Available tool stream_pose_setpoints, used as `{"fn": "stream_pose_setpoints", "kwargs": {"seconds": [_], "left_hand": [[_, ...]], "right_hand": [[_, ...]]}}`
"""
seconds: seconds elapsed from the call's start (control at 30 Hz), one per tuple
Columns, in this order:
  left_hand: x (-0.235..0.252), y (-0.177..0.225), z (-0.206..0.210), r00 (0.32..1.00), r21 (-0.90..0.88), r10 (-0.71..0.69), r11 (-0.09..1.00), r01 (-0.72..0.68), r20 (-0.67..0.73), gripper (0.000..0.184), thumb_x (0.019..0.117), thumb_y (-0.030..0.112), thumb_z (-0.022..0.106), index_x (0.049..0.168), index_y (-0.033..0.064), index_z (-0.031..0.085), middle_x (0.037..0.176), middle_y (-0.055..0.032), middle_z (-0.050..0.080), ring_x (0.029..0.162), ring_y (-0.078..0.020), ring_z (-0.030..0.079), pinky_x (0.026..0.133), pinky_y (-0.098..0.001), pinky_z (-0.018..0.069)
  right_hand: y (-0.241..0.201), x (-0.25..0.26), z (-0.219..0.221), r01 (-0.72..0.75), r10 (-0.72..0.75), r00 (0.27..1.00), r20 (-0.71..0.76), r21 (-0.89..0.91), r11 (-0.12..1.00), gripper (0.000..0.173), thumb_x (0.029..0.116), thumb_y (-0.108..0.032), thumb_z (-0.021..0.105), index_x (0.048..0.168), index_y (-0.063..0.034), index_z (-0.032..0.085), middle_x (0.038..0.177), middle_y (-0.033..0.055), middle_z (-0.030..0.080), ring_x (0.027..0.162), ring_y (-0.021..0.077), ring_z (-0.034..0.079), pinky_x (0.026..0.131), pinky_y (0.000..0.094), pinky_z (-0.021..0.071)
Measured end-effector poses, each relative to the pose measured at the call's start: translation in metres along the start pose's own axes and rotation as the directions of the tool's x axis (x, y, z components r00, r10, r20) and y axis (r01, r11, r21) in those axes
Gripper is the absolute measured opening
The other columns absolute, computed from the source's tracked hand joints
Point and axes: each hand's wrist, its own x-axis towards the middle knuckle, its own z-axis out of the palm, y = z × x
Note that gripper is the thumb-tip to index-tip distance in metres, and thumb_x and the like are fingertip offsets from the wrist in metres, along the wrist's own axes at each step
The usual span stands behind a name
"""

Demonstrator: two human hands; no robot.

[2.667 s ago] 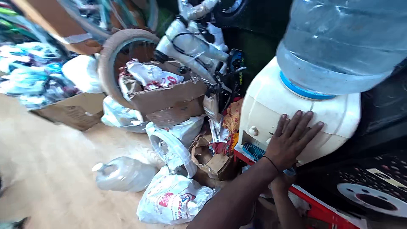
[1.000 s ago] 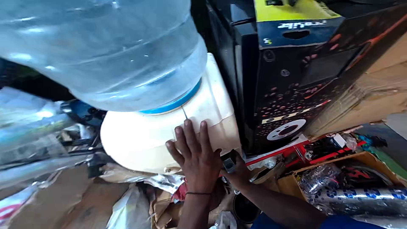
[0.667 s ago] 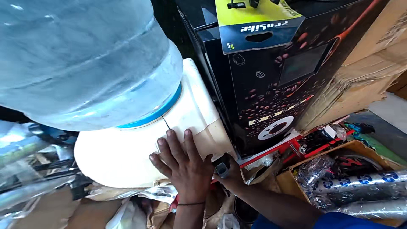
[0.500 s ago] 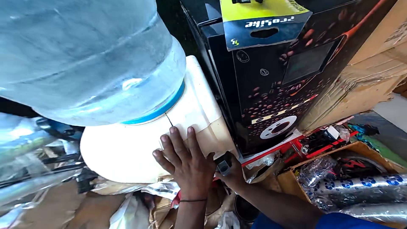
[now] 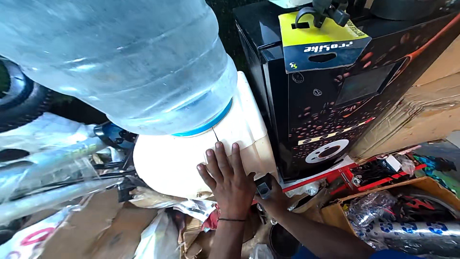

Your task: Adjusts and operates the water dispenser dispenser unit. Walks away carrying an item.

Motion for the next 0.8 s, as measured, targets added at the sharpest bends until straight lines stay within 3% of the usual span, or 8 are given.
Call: {"fn": "stream_pose_setpoints", "kwargs": {"seconds": [0.3,0.47,0.67,0.8], "left_hand": [[0.000,0.001,-0.004,0.999,-0.006,-0.009,1.000,0.010,0.052,0.121,0.0629,0.034,0.091,0.162,0.0164,0.024,0.170,-0.0215,0.009,0.156,-0.0440,0.007,0.120,-0.0702,0.0055],[-0.001,0.001,-0.003,0.999,-0.011,-0.020,1.000,0.020,0.050,0.119,0.0633,0.033,0.092,0.161,0.0157,0.027,0.170,-0.0203,0.013,0.156,-0.0432,0.008,0.121,-0.0681,0.0057],[0.002,-0.001,0.003,1.000,-0.002,-0.015,1.000,0.015,0.001,0.120,0.0637,0.037,0.090,0.163,0.0213,0.024,0.170,-0.0185,0.015,0.157,-0.0390,0.007,0.123,-0.0646,-0.0017],[0.001,-0.001,0.002,1.000,-0.004,-0.013,1.000,0.013,0.005,0.121,0.0646,0.036,0.091,0.163,0.0217,0.022,0.171,-0.0174,0.013,0.158,-0.0374,0.006,0.123,-0.0642,-0.0014]], "right_hand": [[-0.001,0.001,-0.001,-0.017,0.017,1.000,0.008,0.004,1.000,0.074,0.0655,-0.021,0.093,0.130,-0.0060,0.060,0.106,0.0052,0.072,0.097,0.0109,0.070,0.089,0.0346,0.0601],[-0.005,-0.002,-0.004,-0.028,0.026,0.998,0.049,0.033,0.999,0.074,0.0671,-0.012,0.093,0.133,-0.0109,0.058,0.109,0.0060,0.071,0.096,0.0139,0.070,0.084,0.0385,0.0611],[-0.002,0.002,-0.002,-0.019,0.010,0.998,0.066,0.140,0.990,0.080,0.0630,-0.008,0.093,0.134,-0.0044,0.057,0.111,0.0087,0.071,0.098,0.0147,0.070,0.088,0.0365,0.0614],[-0.008,-0.006,-0.003,-0.067,0.055,0.994,0.091,0.137,0.988,0.079,0.0672,-0.003,0.089,0.138,-0.0192,0.057,0.112,0.0056,0.070,0.094,0.0185,0.070,0.077,0.0405,0.0620]]}}
